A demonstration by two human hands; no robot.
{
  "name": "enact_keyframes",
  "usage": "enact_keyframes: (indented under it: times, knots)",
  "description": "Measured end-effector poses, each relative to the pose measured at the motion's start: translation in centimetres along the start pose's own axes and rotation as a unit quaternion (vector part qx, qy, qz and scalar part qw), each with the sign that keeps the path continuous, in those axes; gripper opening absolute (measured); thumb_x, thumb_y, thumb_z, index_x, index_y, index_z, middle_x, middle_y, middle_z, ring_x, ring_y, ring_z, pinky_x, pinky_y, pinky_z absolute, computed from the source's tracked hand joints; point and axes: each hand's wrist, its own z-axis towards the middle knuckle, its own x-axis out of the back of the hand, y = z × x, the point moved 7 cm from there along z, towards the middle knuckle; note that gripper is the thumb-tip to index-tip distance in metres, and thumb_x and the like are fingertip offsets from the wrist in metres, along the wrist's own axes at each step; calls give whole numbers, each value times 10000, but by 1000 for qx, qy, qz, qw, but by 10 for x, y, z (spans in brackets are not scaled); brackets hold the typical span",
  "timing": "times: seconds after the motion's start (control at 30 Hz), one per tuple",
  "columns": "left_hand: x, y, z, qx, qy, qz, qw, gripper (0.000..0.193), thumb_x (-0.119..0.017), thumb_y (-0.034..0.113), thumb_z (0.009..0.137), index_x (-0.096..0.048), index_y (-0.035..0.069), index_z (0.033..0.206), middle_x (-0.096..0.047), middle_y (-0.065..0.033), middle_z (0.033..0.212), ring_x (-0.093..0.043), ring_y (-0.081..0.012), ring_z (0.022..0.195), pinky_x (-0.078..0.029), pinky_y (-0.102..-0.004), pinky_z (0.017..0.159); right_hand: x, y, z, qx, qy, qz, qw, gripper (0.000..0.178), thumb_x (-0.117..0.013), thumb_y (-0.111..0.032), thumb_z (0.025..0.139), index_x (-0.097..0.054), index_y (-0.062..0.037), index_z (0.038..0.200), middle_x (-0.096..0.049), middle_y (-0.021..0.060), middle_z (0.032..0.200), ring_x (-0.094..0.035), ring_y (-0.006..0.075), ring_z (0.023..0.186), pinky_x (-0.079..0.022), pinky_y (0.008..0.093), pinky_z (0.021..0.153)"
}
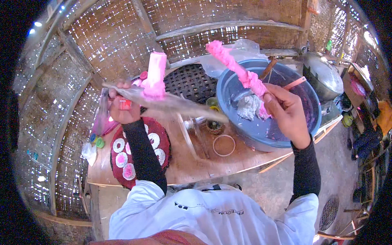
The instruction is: The person fills a wooden mold with white batter using a spoon, presses it down, and releases the shaped cakes onto a tray before repeating the process with pink batter.
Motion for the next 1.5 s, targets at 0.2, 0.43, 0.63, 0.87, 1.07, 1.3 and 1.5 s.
enact_keyframes:
  times: [0.2, 0.43, 0.63, 0.87, 1.07, 1.3, 1.5]
  knots:
    - [-30, -34, -13, 60, -72, -166, 982, 118, -585, 108, 720, -501, 146, 795, -414, -68, 974, -400, -193, 953, -360, -341, 855, -18, -22, 12, 126, -82, -126, 981, 227, -532, -73, 821, -573, 21, 1023, -599, 35, 747, -508, 65, 619, -393, 222, 527]
    - [-54, -26, -1, 89, -117, 98, 984, 255, -653, 291, 725, -507, 82, 710, -471, -61, 791, -473, -200, 827, -412, -283, 718, -34, -83, 29, 300, -122, -440, 838, 195, -569, -120, 749, -622, -100, 936, -600, 108, 662, -580, 269, 566, -450, 367, 510]
    - [-92, -46, 6, 148, -230, 261, 926, 427, -564, 422, 778, -485, 3, 778, -529, -107, 723, -562, -190, 632, -466, -270, 609, -44, -79, 53, 333, -167, -560, 740, 172, -559, -179, 748, -621, -167, 908, -568, 90, 605, -566, 274, 553, -422, 407, 492]
    - [-81, -57, 6, 158, -217, 286, 920, 412, -544, 405, 796, -492, -3, 766, -541, -102, 708, -562, -186, 702, -465, -265, 623, -53, -67, 49, 383, -219, -531, 724, 192, -568, -176, 740, -623, -156, 923, -591, 59, 657, -573, 258, 575, -435, 388, 504]
    - [-59, -66, -1, 141, -180, 227, 947, 302, -548, 296, 803, -539, 14, 693, -511, -72, 730, -550, -216, 739, -462, -284, 626, -46, -65, 45, 396, -240, -538, 704, 224, -573, -201, 744, -595, -156, 962, -592, 44, 688, -568, 244, 557, -422, 376, 468]
    - [-71, -67, -4, 133, -118, 47, 983, 146, -614, 184, 726, -577, 82, 824, -451, -85, 895, -471, -222, 842, -422, -292, 714, -32, -65, 41, 460, -224, -490, 706, 252, -560, -171, 741, -580, -164, 992, -527, 33, 618, -517, 239, 489, -393, 368, 435]
    - [-63, -82, -14, 214, -15, -126, 969, 202, -620, 161, 673, -549, 137, 860, -412, -70, 929, -407, -202, 879, -371, -297, 775, -24, -64, 35, 538, -193, -502, 649, 372, -561, -156, 693, -560, -187, 1063, -516, -12, 687, -512, 173, 554, -404, 318, 462]
